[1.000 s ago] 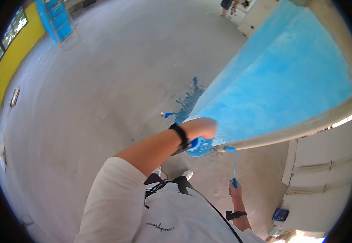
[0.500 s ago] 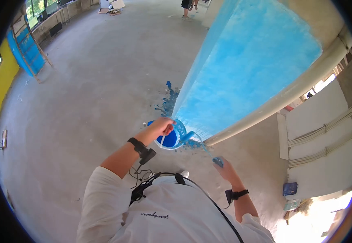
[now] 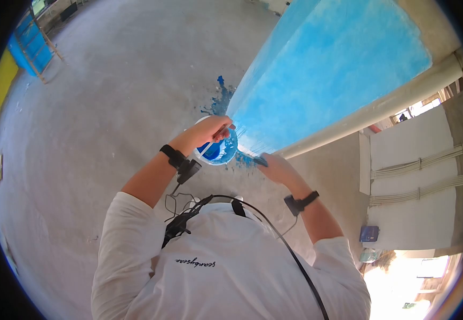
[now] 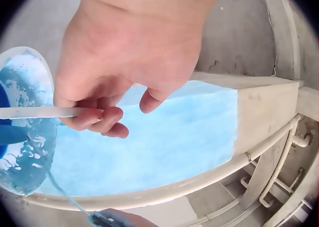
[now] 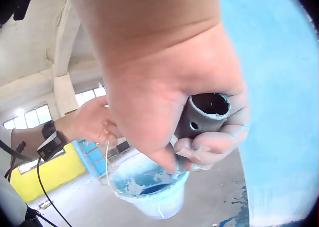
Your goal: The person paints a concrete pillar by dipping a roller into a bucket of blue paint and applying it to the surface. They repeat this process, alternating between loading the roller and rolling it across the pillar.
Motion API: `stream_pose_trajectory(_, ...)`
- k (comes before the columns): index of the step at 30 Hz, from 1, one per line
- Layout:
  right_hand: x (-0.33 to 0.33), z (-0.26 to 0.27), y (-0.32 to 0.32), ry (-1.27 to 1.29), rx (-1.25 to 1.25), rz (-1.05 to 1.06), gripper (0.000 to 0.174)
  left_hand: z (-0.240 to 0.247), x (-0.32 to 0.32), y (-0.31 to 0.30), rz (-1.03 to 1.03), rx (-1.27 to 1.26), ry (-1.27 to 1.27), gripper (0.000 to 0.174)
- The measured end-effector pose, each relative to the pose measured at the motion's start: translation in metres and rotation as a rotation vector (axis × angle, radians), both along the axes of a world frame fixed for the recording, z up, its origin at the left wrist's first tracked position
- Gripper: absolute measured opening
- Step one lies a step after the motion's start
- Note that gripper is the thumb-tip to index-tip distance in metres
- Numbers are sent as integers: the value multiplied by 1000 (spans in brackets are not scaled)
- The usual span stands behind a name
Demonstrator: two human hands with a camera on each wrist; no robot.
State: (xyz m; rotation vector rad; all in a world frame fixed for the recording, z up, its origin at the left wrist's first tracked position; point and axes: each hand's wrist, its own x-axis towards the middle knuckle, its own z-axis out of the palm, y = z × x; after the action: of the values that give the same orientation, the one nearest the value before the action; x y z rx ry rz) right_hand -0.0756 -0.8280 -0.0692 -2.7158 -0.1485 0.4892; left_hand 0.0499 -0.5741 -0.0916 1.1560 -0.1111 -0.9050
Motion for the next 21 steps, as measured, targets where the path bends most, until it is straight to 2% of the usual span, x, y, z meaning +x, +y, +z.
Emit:
stream_pose_trajectory(3, 20, -18, 28, 6, -57, 96, 26, 16, -4, 6, -67, 34, -48, 31)
stream_pose_trajectory(5, 29, -37, 40, 32, -78, 167, 33, 19, -5, 6, -80, 79, -56, 32)
stream_pose_trajectory(8, 28, -45, 52, 7, -200, 119, 34, 19, -9, 4, -112, 145, -149, 30)
stream_pose_trajectory(12, 18, -58, 56, -63, -208, 44, 35, 8, -11, 4, -6, 237, -269, 28)
stream_pose_trajectory(15, 18, -50, 39, -32, -116, 42, 33, 0, -7, 7, 26, 202, -272, 27)
stream_pose_trajectory(21, -13, -46, 4, -85, 203, -126, 37, -22, 1, -1, 78, 196, -289, 28)
